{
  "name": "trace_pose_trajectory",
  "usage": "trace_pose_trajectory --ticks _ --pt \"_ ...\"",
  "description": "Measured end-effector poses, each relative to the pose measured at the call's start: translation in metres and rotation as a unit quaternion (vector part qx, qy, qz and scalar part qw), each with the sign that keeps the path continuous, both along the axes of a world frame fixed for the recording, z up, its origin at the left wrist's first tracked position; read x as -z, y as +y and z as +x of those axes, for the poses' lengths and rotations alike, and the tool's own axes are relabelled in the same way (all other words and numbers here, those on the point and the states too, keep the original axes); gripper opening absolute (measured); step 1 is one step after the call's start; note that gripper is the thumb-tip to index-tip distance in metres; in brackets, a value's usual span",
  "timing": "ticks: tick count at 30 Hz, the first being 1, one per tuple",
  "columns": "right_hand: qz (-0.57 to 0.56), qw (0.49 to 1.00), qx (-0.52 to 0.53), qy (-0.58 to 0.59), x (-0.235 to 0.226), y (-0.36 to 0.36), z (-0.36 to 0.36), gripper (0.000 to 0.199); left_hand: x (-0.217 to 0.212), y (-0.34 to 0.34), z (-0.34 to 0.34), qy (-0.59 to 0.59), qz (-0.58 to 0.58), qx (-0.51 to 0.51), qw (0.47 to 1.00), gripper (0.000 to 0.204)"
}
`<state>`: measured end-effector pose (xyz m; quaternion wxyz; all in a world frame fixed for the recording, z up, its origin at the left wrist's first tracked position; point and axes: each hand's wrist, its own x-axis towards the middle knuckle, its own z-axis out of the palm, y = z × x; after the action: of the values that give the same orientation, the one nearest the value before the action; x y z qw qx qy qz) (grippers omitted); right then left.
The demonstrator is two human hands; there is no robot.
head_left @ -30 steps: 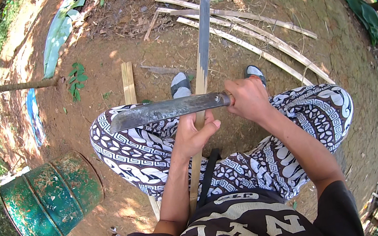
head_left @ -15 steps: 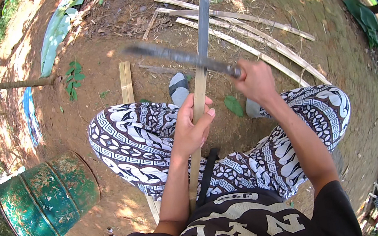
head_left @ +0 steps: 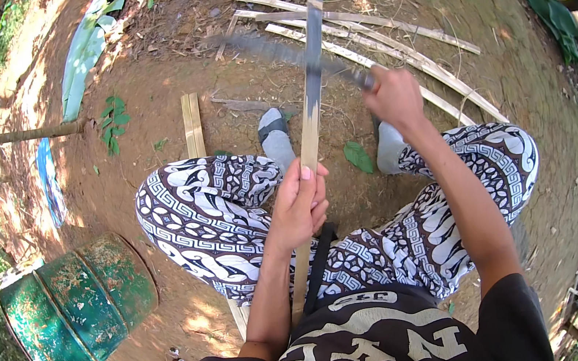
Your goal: The person shaves a piece of wood with a machete while sitting on the ground.
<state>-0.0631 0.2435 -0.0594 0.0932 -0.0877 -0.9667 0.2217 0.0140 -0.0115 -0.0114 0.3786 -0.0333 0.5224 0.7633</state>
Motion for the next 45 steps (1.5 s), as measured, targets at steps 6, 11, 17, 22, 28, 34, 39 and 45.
trace_pose_trajectory --ticks 6,11,17,22,28,34,39,45 --pt "-0.112 0.992 0.05 -0.008 -0.037 0.004 0.001 0.006 -0.005 0.006 -0.021 0.039 0.052 -0.011 0.998 0.034" --pt "-0.03 0.989 -0.145 0.03 -0.034 -0.025 0.038 0.012 -0.01 0.005 -0.023 0.054 0.019 -0.046 0.997 0.037" --pt "0.02 0.98 -0.194 0.027 -0.026 -0.032 0.042 0.017 -0.01 0.008 -0.02 0.11 -0.091 -0.034 0.989 0.037" --pt "0.002 0.986 -0.152 0.066 -0.009 -0.02 0.025 0.017 -0.009 0.009 -0.016 0.11 -0.054 -0.039 0.992 0.036" --pt "0.016 0.996 -0.075 0.052 0.002 -0.007 -0.002 0.012 -0.007 0.008 -0.018 0.098 -0.06 -0.051 0.992 0.035" --pt "-0.021 0.989 0.123 0.082 -0.025 0.033 -0.028 0.019 -0.007 0.006 -0.011 0.095 -0.057 -0.025 0.994 0.035" --pt "-0.108 0.992 -0.056 -0.019 -0.045 -0.017 0.021 0.008 -0.017 0.006 -0.025 0.103 -0.066 -0.019 0.992 0.038" --pt "0.009 0.98 -0.194 0.036 -0.032 -0.038 0.033 0.019 -0.009 0.015 -0.019 0.147 -0.134 -0.02 0.98 0.033"
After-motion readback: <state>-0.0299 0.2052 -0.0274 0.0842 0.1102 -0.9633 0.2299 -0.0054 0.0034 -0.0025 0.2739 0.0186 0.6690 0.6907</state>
